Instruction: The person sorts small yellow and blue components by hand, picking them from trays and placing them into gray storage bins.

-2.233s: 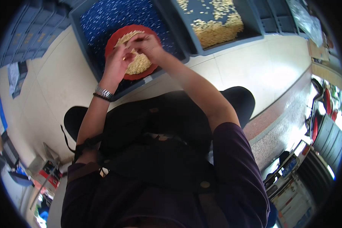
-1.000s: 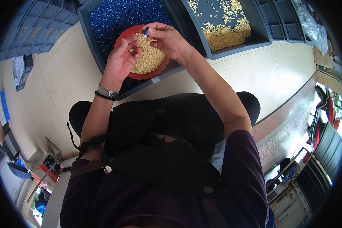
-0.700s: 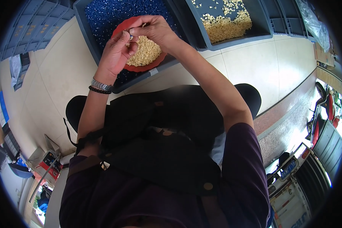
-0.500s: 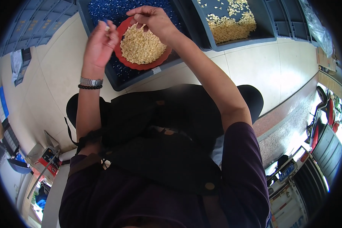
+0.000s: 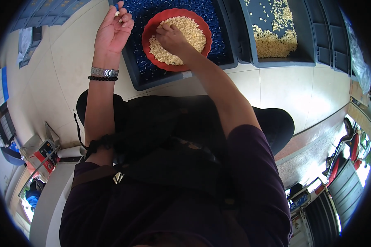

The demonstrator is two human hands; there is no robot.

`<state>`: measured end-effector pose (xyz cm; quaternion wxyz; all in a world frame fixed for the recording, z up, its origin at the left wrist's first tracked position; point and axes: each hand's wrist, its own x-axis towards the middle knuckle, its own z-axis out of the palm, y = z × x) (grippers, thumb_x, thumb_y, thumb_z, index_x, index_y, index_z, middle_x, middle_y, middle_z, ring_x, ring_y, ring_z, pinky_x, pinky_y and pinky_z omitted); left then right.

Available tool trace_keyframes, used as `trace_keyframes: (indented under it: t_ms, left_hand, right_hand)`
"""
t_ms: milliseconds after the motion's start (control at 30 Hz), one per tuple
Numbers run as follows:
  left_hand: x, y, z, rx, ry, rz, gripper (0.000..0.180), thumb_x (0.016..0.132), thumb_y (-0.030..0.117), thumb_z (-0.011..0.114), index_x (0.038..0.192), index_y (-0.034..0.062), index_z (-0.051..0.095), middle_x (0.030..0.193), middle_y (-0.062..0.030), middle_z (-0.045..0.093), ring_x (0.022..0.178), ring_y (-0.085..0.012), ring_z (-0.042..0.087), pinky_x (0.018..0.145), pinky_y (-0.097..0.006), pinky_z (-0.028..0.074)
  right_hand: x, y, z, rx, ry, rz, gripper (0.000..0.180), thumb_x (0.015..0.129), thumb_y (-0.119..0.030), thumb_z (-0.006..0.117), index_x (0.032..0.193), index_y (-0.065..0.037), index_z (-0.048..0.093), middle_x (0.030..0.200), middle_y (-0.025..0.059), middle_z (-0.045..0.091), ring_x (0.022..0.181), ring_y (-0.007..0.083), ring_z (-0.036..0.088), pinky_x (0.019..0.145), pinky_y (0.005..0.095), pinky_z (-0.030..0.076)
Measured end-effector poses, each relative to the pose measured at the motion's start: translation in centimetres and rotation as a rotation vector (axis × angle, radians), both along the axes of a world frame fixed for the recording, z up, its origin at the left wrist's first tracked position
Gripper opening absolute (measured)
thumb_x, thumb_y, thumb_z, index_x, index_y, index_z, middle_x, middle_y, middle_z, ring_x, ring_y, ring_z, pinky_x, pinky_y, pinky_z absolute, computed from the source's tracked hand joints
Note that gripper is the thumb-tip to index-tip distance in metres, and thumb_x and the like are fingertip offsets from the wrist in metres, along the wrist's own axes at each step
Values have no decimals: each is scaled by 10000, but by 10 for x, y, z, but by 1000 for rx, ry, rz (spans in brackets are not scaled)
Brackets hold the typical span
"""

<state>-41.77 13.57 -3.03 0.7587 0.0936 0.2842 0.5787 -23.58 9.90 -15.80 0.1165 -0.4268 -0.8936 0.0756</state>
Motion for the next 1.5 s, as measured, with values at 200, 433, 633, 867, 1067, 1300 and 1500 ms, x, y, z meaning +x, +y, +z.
trace_keyframes:
  t_ms: [200, 433, 633, 867, 1067, 1300, 1500]
  left_hand:
    - [7, -3, 22, 45, 13, -34, 191, 980, 217, 484, 905, 66, 574, 784, -34, 581, 664, -136, 544, 567, -238, 456]
    - [12, 1, 14, 50, -14, -68, 165, 954, 182, 525, 859, 56, 574, 842, -63, 609, 751, -171, 566, 657, -268, 478]
    - [8, 2, -1, -57, -5, -86, 168, 934, 167, 566, 962, 4, 595, 851, -105, 597, 802, -233, 561, 759, -313, 478]
    - [3, 1, -1, -60, 5, -94, 138, 928, 133, 569, 965, 3, 599, 858, -99, 593, 801, -221, 555, 746, -310, 476]
    - [14, 0, 1, -72, -4, -119, 136, 920, 122, 579, 980, 3, 598, 850, -98, 583, 796, -217, 547, 737, -307, 475]
    - [14, -1, -7, -59, 1, -109, 159, 914, 149, 597, 978, 4, 595, 859, -99, 584, 798, -216, 548, 728, -310, 475]
    - [13, -6, -8, -92, 40, -39, 170, 917, 167, 595, 968, 4, 591, 879, -107, 588, 812, -220, 551, 735, -318, 481]
  right_hand:
    - [56, -21, 19, 36, 59, 18, 253, 742, -53, 560, 958, -116, 676, 1118, 14, 572, 1091, 221, 499, 920, 367, 419]
    - [-3, 14, 17, -17, 128, -131, 175, 751, -96, 561, 857, -139, 692, 1022, 21, 585, 1079, 220, 509, 909, 411, 403]
    - [-38, 17, -14, 3, -257, -208, 173, 809, -176, 512, 819, -153, 683, 1008, 11, 580, 1050, 179, 508, 856, 349, 424]
    - [-31, 8, -17, 93, -203, -166, 148, 796, -178, 536, 821, -120, 669, 997, 28, 581, 1012, 180, 517, 798, 350, 428]
    - [-33, 9, -8, 20, -233, -185, 156, 805, -172, 538, 849, -118, 678, 1006, 34, 582, 1037, 190, 516, 846, 341, 419]
    - [-24, 12, 1, -133, -420, -127, 219, 820, -141, 518, 940, -115, 700, 1085, 43, 565, 1063, 194, 506, 910, 355, 398]
    - [16, 3, 19, -136, -387, -121, 203, 805, -99, 535, 963, -66, 658, 1082, 72, 555, 1085, 220, 518, 896, 381, 445]
